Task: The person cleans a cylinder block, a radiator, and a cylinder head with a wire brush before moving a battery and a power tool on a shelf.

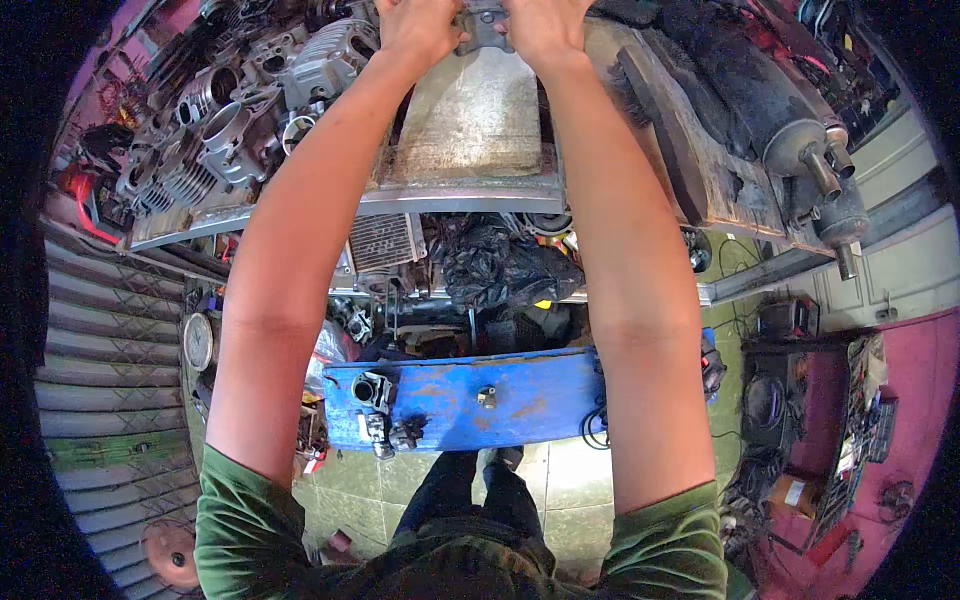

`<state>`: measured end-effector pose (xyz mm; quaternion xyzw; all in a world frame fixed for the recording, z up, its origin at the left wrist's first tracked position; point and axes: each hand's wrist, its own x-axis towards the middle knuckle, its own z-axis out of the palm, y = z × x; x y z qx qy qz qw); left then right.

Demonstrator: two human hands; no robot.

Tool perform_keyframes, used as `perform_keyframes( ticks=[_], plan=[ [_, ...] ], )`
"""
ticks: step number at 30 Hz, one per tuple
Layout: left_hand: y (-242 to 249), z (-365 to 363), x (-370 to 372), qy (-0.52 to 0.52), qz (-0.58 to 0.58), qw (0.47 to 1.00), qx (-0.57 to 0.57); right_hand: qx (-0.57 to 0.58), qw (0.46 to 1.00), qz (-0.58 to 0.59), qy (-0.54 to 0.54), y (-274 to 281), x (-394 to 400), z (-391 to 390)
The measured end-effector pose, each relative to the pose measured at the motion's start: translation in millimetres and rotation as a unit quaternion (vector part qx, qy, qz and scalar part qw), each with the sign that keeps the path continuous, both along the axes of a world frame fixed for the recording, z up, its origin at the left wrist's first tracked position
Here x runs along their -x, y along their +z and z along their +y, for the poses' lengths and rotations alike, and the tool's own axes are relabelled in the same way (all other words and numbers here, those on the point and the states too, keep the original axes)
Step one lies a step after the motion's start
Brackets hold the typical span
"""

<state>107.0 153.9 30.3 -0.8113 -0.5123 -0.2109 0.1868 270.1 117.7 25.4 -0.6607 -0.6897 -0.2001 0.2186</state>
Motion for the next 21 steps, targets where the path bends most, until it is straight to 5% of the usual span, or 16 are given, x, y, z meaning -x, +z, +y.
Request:
perform_keyframes(
  ticks=[3, 12, 18, 21],
  plan=[
    [1.8, 2.7, 1.2, -0.007, 0.009, 1.0, -0.009, -0.078, 0.997, -0.008, 0.008, -4.5, -3.4, 6.9],
    [10.5, 4.0, 0.3, -0.007, 0.005, 0.999, 0.053, -0.004, 0.999, 0.043, 0.004, 6.9, -4.3, 7.8],
    [2.9, 3.6, 0.4, -0.006, -0.004, 1.0, -0.016, 0.007, 0.999, 0.038, 0.001, 2.8, -3.1, 7.8],
    [-1.6, 1.4, -1.3, 0.003, -0.008, 1.0, -0.009, -0.082, 0.996, 0.015, 0.024, -8.7, -5.0, 10.2]
  ],
)
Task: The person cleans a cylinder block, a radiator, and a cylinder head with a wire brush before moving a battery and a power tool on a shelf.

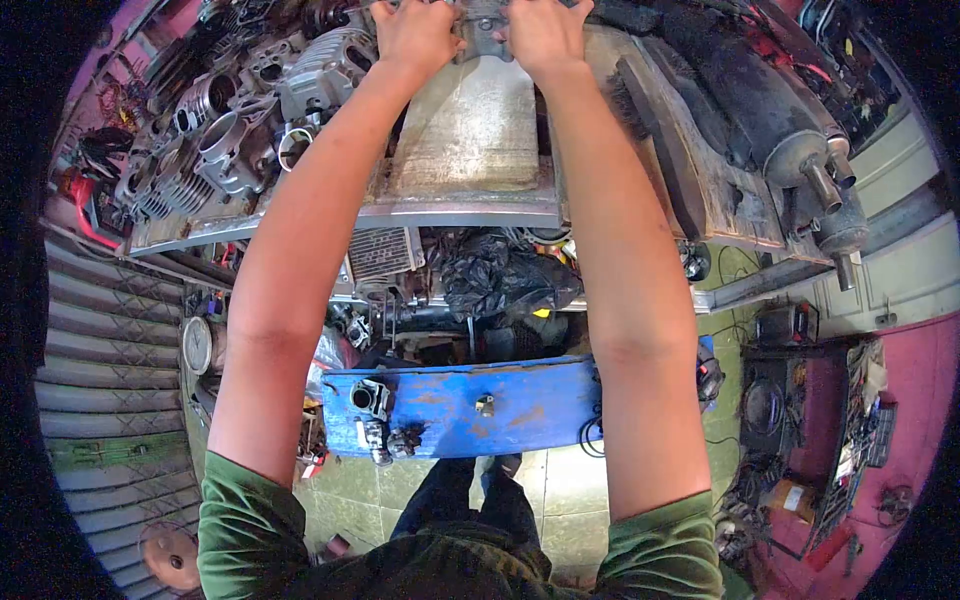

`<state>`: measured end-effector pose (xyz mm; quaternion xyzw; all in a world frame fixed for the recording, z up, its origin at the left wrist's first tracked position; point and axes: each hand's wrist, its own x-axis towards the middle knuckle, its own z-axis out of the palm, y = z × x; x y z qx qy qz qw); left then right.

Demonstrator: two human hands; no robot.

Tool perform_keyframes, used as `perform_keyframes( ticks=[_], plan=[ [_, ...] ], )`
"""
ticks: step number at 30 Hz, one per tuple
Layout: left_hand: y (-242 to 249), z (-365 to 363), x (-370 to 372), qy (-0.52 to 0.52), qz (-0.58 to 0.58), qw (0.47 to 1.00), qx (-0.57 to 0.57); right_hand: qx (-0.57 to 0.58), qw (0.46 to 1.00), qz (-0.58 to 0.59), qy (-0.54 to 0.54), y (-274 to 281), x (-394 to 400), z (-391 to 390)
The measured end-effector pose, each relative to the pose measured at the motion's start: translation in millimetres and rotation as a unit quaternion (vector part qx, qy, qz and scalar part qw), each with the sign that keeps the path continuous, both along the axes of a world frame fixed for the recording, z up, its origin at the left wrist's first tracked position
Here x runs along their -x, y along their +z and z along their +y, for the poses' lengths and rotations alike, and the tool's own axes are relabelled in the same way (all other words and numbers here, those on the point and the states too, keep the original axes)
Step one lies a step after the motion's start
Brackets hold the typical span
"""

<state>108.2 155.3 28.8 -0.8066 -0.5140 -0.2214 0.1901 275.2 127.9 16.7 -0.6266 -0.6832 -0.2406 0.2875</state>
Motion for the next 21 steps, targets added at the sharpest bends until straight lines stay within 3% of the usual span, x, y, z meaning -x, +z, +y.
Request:
perform_keyframes(
  ticks=[2, 6, 8, 11, 12, 14, 15, 16, 18, 19, 21],
  plan=[
    [-6.9, 7.1, -2.0, -0.002, -0.013, 0.999, -0.046, 0.014, 1.0, -0.001, 0.0, 0.8, 0.7, -2.0],
    [-1.7, 2.2, -4.0, 0.017, 0.003, 1.0, -0.017, 0.022, 1.0, -0.015, -0.014, 3.1, 3.6, -0.5],
    [-1.2, -0.7, -3.5, 0.005, 0.022, 0.999, -0.035, 0.101, 0.993, -0.038, -0.051, 9.4, 6.9, -3.9],
    [3.1, 3.3, 0.5, -0.014, 0.095, 0.992, -0.079, 0.046, 0.997, -0.046, -0.05, 14.8, 9.1, -16.7],
    [10.1, -4.2, 5.8, -0.017, 0.093, 0.992, -0.082, 0.043, 0.997, -0.047, -0.054, 25.3, 12.6, -28.0],
    [31.4, -30.8, 18.0, -0.125, 0.014, 0.982, -0.141, 0.073, 0.997, 0.024, 0.004, 53.5, 26.3, -58.6],
    [38.8, -44.6, 20.6, -0.115, 0.012, 0.98, -0.159, 0.062, 0.996, -0.055, -0.02, 57.8, 32.9, -67.9],
    [47.7, -62.3, 25.8, -0.116, 0.015, 0.981, -0.154, 0.067, 0.996, -0.052, -0.019, 59.5, 40.4, -80.3],
    [60.3, -98.3, 40.2, -0.2, -0.038, 0.968, -0.147, -0.071, 0.996, -0.056, 0.003, 58.8, 56.6, -110.6],
    [59.7, -113.9, 50.7, -0.246, -0.079, 0.94, -0.224, -0.105, 0.993, -0.015, 0.058, 59.3, 63.4, -130.5],
    [55.7, -159.8, 70.3, -0.235, -0.092, 0.953, -0.167, -0.111, 0.989, -0.011, 0.099, 53.5, 77.2, -176.8]
  ],
)
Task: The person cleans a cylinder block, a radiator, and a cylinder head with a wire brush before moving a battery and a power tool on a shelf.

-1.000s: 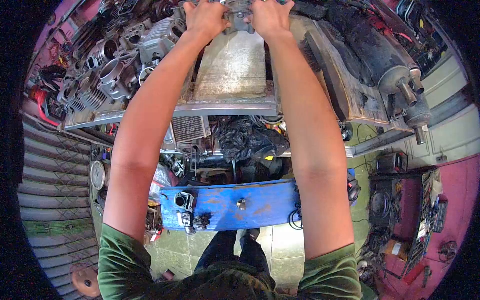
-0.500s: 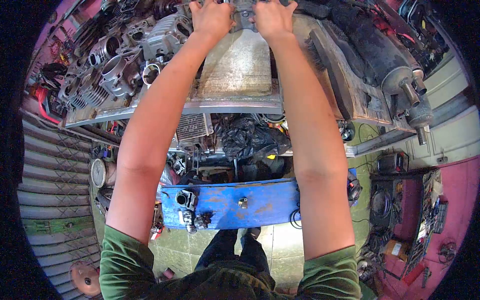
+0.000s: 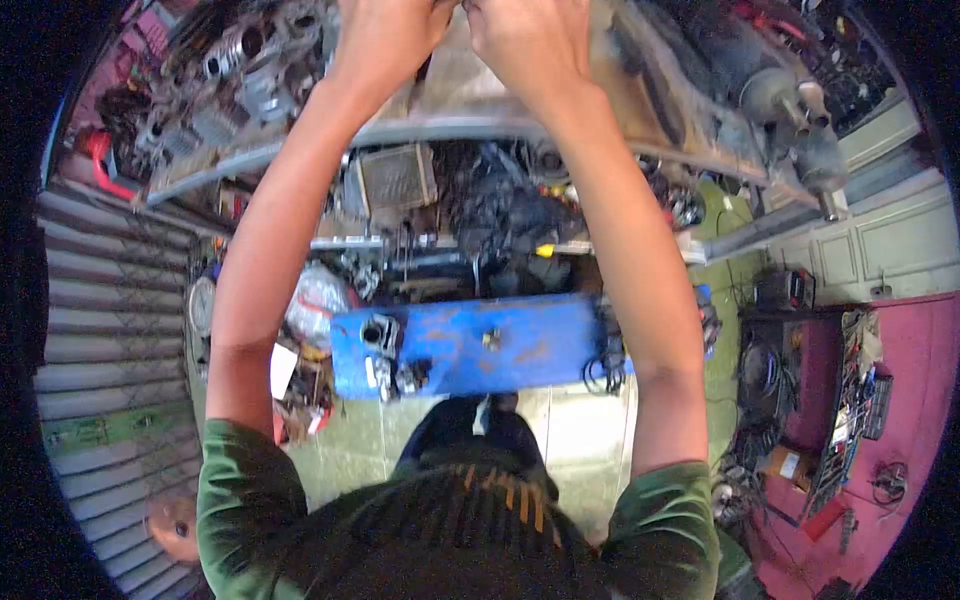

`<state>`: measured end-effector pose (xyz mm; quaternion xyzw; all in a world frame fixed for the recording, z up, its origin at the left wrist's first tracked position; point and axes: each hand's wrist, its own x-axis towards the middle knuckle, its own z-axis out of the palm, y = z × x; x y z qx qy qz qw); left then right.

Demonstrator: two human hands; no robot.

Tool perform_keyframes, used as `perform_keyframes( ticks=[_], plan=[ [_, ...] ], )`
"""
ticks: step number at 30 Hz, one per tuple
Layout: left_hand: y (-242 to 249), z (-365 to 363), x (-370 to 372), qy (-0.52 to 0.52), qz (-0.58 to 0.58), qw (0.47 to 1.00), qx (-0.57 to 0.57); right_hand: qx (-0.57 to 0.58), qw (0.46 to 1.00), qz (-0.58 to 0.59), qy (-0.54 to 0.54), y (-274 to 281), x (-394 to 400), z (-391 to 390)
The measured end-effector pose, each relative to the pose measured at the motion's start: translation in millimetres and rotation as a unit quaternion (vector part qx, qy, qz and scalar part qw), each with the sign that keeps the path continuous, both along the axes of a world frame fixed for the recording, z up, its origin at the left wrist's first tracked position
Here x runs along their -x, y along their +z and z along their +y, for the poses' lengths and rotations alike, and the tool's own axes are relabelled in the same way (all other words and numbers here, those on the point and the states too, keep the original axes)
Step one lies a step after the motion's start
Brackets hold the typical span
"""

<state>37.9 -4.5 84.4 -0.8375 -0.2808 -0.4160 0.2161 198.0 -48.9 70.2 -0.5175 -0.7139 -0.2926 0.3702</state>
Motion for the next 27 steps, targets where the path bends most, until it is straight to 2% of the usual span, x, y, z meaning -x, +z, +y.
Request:
perform_keyframes(
  ticks=[1, 2, 5, 7, 13, 17, 21, 23, 24, 25, 27],
  plan=[
    [-6.1, -28.5, 7.6, -0.004, -0.003, 0.999, 0.047, -0.02, 0.999, -0.001, 0.03, -8.0, 5.4, -25.1],
    [-13.7, -54.8, 14.8, 0.02, -0.009, 0.993, 0.114, 0.063, 0.996, 0.018, 0.054, -14.8, 10.9, -46.4],
    [-66.0, -108.3, 48.5, 0.032, 0.025, 0.994, 0.106, 0.064, 0.997, -0.008, 0.048, -61.4, 29.6, -100.7],
    [-100.8, -149.7, 64.8, 0.042, -0.007, 0.987, 0.155, 0.077, 0.989, 0.046, 0.115, -104.4, 45.4, -129.5],
    [-227.7, -236.5, 112.1, 0.126, -0.033, 0.927, 0.351, 0.275, 0.947, 0.094, 0.135, -220.1, 102.1, -203.6],
    [-297.3, -271.4, 152.8, 0.151, -0.043, 0.892, 0.424, 0.376, 0.906, 0.124, 0.147, -293.3, 141.7, -237.1],
    [-335.9, -280.8, 209.6, 0.17, 0.015, 0.872, 0.458, 0.444, 0.884, 0.095, 0.11, -337.6, 193.7, -258.1],
    [-365.1, -273.1, 245.4, 0.165, 0.106, 0.857, 0.476, 0.442, 0.89, 0.071, 0.084, -365.1, 225.1, -261.6],
    [-383.5, -268.5, 263.8, 0.175, 0.143, 0.85, 0.476, 0.503, 0.859, 0.062, 0.075, -367.1, 239.6, -261.3],
    [-396.8, -261.8, 279.7, 0.173, 0.147, 0.848, 0.478, 0.506, 0.857, 0.065, 0.073, -382.6, 254.0, -260.6],
    [-425.7, -252.8, 309.2, 0.171, 0.265, 0.822, 0.475, 0.536, 0.842, 0.056, 0.028, -411.5, 283.6, -261.2]
  ],
)
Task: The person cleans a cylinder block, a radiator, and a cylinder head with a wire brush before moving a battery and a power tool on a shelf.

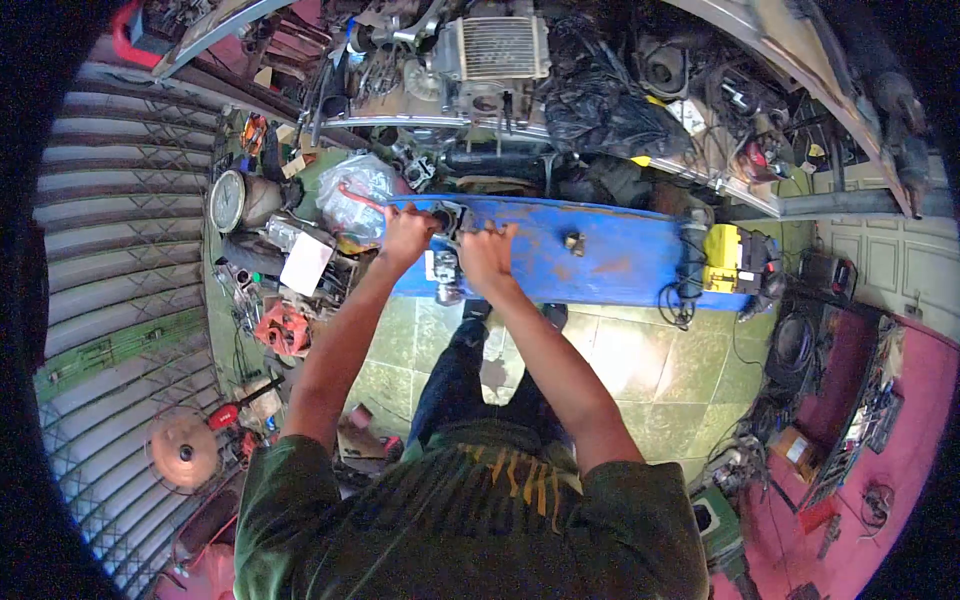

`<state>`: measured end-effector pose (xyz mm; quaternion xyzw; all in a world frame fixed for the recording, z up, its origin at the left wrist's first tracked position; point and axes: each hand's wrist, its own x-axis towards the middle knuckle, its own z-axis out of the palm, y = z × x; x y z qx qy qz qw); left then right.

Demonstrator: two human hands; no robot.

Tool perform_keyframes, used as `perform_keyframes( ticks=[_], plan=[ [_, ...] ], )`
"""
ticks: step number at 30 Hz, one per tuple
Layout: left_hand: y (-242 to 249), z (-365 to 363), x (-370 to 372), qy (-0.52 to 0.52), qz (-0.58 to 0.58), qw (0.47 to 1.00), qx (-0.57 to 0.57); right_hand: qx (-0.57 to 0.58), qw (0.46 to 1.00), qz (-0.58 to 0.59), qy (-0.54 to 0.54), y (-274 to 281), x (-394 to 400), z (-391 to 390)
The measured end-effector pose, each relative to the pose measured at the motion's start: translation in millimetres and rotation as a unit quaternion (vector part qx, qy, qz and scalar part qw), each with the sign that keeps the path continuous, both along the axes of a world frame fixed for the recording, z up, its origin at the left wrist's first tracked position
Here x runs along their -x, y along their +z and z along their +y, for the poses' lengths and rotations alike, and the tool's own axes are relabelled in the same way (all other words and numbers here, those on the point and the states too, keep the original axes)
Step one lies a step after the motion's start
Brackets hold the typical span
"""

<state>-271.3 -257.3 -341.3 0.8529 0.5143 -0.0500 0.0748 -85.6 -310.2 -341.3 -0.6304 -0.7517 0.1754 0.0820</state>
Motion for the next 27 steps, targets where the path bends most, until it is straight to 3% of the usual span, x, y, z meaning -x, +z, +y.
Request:
perform_keyframes(
  ticks=[2, 5, 11, 16, 19, 27],
  plan=[
    [-29.3, 9.1, 20.8, -0.034, 0.003, 0.999, -0.021, -0.015, 1.0, 0.007, -0.021, -15.6, 25.4, 5.1],
    [-52.7, 21.6, 37.9, -0.099, -0.016, 0.995, 0.005, 0.074, 0.995, -0.035, -0.063, -45.6, 57.4, 14.2],
    [-113.0, 49.5, 61.6, -0.25, -0.041, 0.967, -0.013, 0.055, 0.99, -0.07, -0.111, -95.9, 88.1, 24.1],
    [-108.8, 62.3, 59.7, -0.332, -0.043, 0.941, -0.042, 0.049, 0.993, -0.064, -0.083, -119.1, 84.3, 23.6],
    [-113.9, 57.1, 63.9, -0.318, -0.05, 0.947, -0.008, -0.025, 0.997, -0.068, -0.025, -127.3, 79.5, 24.5],
    [-118.2, 43.4, 36.8, -0.284, -0.085, 0.953, -0.054, -0.047, 0.992, -0.102, 0.05, -126.4, 34.4, 39.1]
  ],
)
